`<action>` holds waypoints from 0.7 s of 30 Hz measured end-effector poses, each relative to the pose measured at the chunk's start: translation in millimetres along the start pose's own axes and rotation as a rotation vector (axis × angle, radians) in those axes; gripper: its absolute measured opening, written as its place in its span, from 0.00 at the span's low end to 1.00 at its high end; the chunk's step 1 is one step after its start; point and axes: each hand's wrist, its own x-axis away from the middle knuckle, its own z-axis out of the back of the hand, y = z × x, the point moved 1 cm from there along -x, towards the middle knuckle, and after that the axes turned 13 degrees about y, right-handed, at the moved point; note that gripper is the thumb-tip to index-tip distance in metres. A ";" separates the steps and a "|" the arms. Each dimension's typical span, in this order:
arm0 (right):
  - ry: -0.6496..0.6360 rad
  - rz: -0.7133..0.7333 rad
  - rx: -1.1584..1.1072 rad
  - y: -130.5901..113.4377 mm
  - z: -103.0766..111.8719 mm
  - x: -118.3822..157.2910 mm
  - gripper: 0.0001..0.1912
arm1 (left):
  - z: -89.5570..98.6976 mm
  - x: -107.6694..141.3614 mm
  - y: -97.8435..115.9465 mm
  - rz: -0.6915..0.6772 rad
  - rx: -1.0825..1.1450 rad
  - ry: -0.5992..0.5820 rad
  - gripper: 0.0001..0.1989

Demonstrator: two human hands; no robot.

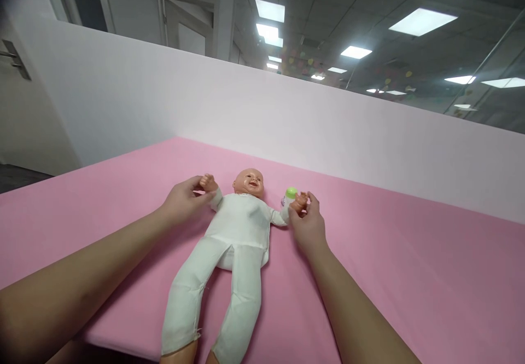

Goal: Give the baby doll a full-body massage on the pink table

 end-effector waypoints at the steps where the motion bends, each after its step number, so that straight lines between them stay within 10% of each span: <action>1: -0.026 0.084 -0.019 -8.0 -1.6 7.0 0.40 | -1.4 4.4 7.6 -0.093 -0.057 -0.067 0.12; 6: -0.311 0.424 -0.001 -42.8 -7.8 39.3 0.22 | -6.4 17.3 31.0 -0.522 -0.324 -0.411 0.14; 13: -0.489 0.841 0.096 -64.1 -3.5 50.0 0.18 | -5.8 21.1 39.7 -0.671 -0.449 -0.482 0.17; 21: -0.517 0.451 -0.044 -52.0 -6.1 44.2 0.16 | -5.6 15.8 28.7 -0.511 -0.331 -0.415 0.17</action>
